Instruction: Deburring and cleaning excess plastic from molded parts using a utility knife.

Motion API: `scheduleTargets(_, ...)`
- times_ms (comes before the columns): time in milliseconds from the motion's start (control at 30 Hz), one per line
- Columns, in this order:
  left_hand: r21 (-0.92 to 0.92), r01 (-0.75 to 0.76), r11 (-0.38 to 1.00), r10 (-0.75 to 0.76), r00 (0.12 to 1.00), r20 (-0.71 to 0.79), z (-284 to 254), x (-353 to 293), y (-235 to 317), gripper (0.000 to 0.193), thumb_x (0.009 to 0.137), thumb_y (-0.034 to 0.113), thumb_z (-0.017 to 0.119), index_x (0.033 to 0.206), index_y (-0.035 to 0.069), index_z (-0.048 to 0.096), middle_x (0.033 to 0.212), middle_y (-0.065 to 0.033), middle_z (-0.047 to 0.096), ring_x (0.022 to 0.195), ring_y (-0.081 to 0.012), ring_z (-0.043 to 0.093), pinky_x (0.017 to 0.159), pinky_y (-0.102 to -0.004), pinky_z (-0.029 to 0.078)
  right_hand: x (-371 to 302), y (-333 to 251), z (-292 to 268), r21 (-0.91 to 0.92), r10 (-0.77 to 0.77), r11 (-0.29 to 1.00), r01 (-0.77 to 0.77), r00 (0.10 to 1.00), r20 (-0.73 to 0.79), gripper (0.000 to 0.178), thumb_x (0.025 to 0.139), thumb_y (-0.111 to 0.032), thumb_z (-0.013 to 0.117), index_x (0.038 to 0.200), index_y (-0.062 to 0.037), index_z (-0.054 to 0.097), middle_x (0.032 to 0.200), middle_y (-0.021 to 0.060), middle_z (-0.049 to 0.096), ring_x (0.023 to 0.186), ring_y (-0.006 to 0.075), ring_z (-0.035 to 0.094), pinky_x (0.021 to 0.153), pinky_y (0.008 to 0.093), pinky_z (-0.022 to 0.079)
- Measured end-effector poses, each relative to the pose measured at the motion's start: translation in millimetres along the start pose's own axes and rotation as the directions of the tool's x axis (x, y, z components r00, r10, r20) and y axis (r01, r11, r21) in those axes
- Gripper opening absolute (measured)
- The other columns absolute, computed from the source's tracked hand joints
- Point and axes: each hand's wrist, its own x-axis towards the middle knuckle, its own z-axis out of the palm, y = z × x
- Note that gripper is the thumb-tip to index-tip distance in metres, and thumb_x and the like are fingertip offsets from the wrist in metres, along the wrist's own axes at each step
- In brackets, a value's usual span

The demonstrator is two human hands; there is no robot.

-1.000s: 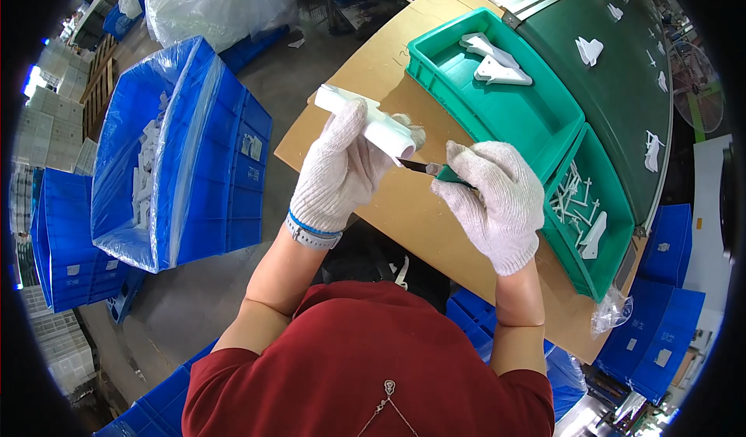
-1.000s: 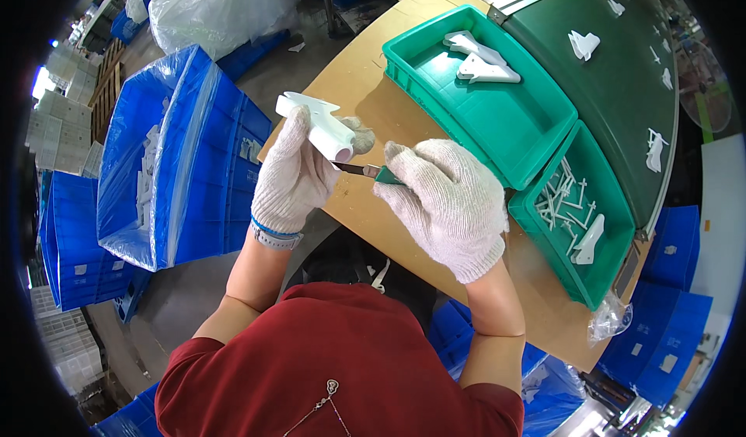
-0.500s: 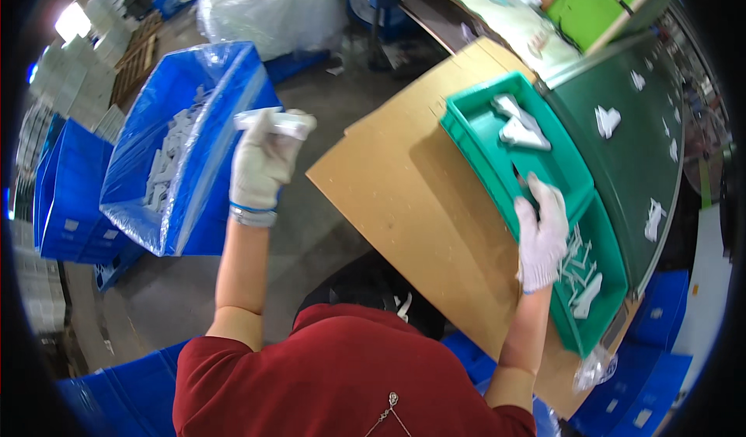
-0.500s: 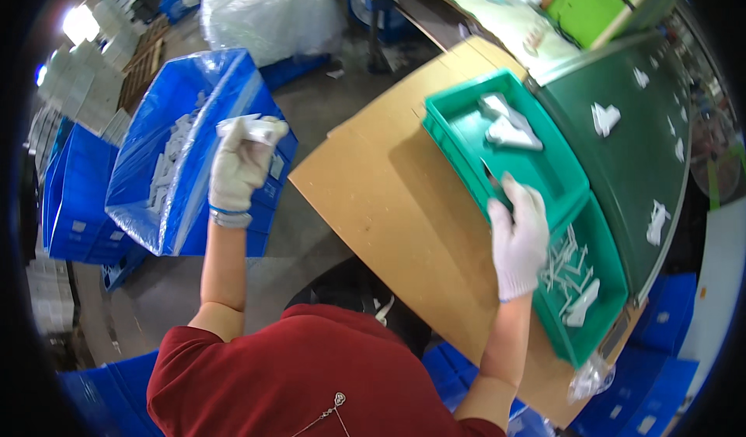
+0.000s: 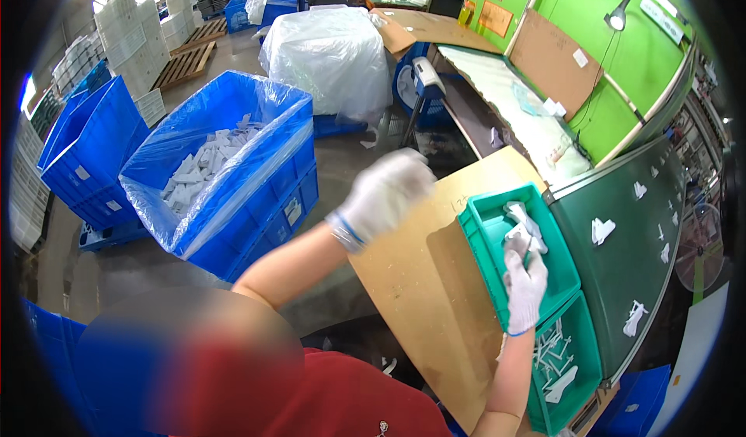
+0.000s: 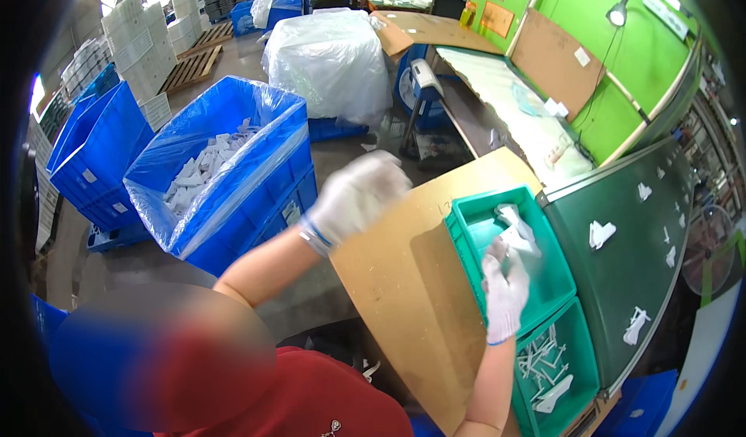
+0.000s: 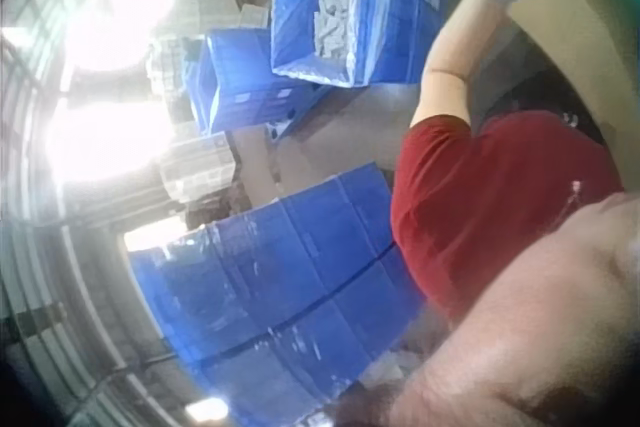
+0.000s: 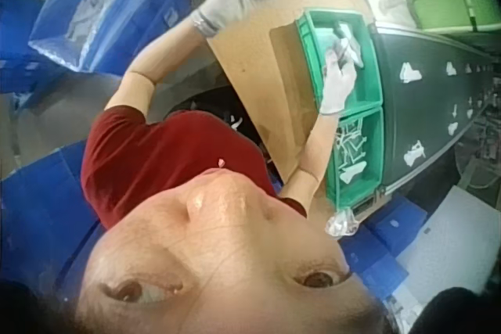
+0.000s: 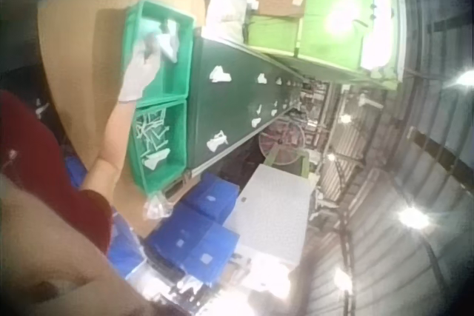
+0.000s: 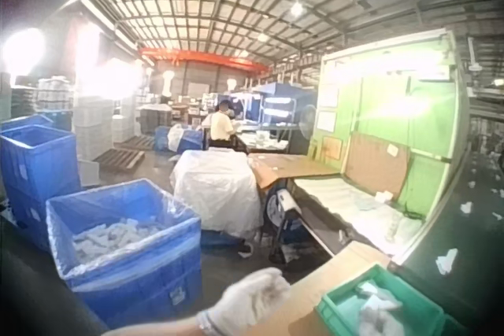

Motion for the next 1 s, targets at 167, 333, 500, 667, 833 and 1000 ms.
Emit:
scheduleTargets(167, -0.345, 0.251, 0.904, -0.256, 0.966, 0.034, 88, 10, -140, 0.034, 0.101, 0.014, 0.063, 0.133, 0.005, 0.058, 0.122, -0.0059, 0.065, 0.114, -0.0181, 0.062, 0.104, -0.0337, 0.048, 42, 17, 29, 0.112, -0.151, 0.983, 0.146, 0.988, 0.038, 0.041, 0.1, -0.025, 0.067, 0.132, 0.0013, 0.063, 0.112, 0.0012, 0.07, 0.078, 0.0042, 0.058, 0.065, 0.0225, 0.048)
scheduleTargets(333, -0.315, 0.237, 0.919, -0.161, 0.955, 0.251, 112, -16, -169, 0.057, 0.105, 0.013, 0.053, 0.157, 0.0, 0.033, 0.153, -0.0076, 0.045, 0.145, -0.0193, 0.04, 0.121, -0.0358, 0.031, 66, 51, -14, -0.73, -0.571, 0.604, 0.32, 0.812, -0.116, 0.023, 0.095, -0.021, 0.065, 0.111, -0.0048, 0.07, 0.094, 0.0219, 0.072, 0.089, 0.0386, 0.071, 0.079, 0.0435, 0.055)
scheduleTargets(500, 0.002, 0.187, 0.982, -0.169, 0.884, 0.436, 64, -10, -252, 0.055, 0.107, 0.018, 0.05, 0.156, -0.002, 0.034, 0.16, -0.0087, 0.04, 0.148, -0.0203, 0.038, 0.123, -0.0377, 0.029, 93, 101, -66, -0.755, -0.464, 0.633, 0.172, 0.864, -0.193, 0.037, 0.088, -0.041, 0.073, 0.102, -0.0067, 0.069, 0.086, 0.0204, 0.071, 0.082, 0.0379, 0.07, 0.071, 0.0454, 0.052)
scheduleTargets(667, -0.026, 0.701, 0.713, -0.642, 0.666, 0.38, 139, -63, -131, 0.043, 0.107, 0.026, 0.054, 0.143, 0.001, 0.053, 0.147, -0.0103, 0.053, 0.134, -0.0196, 0.049, 0.116, -0.0369, 0.035, 119, 149, -97, -0.54, -0.387, 0.82, 0.191, 0.88, -0.276, 0.028, 0.095, -0.036, 0.063, 0.098, -0.0077, 0.065, 0.086, 0.0146, 0.069, 0.081, 0.0315, 0.067, 0.074, 0.0429, 0.051)
scheduleTargets(833, -0.029, 0.333, 0.942, -0.136, 0.459, 0.878, 198, -57, -58, 0.047, 0.094, 0.047, 0.074, 0.102, 0.002, 0.065, 0.148, -0.0243, 0.049, 0.138, -0.0366, 0.046, 0.118, -0.051, 0.03, 145, 196, -141, -0.091, -0.33, 0.943, 0.322, 0.939, -0.097, 0.014, 0.099, -0.021, 0.056, 0.097, -0.008, 0.061, 0.091, 0.0043, 0.069, 0.084, 0.0189, 0.065, 0.076, 0.0325, 0.049)
scheduleTargets(1000, -0.2, 0.399, 0.895, -0.034, 0.509, 0.86, 239, -70, -4, 0.035, 0.087, 0.03, 0.085, 0.094, 0.003, 0.064, 0.107, -0.0123, 0.063, 0.119, -0.0253, 0.059, 0.088, -0.0347, 0.047, 131, 165, -110, 0.064, -0.181, 0.978, 0.197, 0.964, -0.195, 0.016, 0.098, -0.022, 0.058, 0.097, -0.0075, 0.064, 0.092, 0.0046, 0.071, 0.084, 0.0198, 0.067, 0.076, 0.0332, 0.05)
